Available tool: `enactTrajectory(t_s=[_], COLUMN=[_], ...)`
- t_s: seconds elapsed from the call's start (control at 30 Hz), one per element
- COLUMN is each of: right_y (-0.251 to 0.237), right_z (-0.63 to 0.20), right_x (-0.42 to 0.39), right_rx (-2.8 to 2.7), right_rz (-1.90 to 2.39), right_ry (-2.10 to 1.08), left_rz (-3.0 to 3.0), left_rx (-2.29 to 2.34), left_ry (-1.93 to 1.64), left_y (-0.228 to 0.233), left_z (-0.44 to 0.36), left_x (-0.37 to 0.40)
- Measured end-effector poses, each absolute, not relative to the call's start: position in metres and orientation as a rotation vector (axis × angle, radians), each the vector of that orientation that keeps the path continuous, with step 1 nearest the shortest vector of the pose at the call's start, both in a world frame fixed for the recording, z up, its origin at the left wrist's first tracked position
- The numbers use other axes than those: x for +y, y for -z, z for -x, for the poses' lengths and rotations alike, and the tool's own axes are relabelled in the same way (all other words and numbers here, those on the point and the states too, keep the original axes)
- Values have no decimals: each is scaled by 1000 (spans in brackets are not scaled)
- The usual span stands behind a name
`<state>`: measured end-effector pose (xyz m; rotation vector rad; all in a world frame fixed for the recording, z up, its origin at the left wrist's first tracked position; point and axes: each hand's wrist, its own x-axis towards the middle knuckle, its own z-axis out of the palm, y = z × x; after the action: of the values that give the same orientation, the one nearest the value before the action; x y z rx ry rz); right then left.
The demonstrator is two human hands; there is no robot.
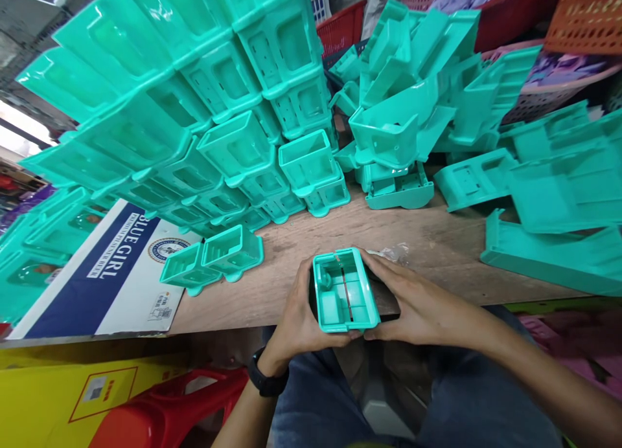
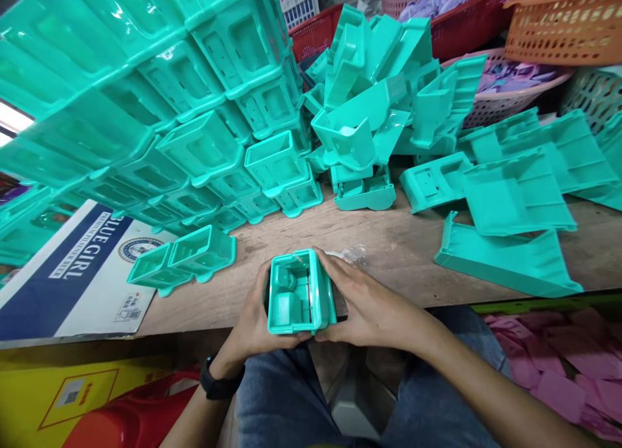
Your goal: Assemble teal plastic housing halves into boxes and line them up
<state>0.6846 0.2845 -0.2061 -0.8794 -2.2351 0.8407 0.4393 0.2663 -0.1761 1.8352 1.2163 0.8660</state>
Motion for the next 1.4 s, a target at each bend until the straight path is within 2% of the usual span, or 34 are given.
enactTrajectory(t_s=[0.5, 1.4], right_y=[207, 208], right_z=[-682, -683], right_x=[282, 289], right_rx=[-2236, -2281], right_rz=[850, 800], right_ry=[-772, -697], left_rz=[-1827, -1880], left_rx=[1236, 1161], left_ry=[-915, -950], left_y=[193, 189], left_z=[-435, -436], left_x=[267, 269])
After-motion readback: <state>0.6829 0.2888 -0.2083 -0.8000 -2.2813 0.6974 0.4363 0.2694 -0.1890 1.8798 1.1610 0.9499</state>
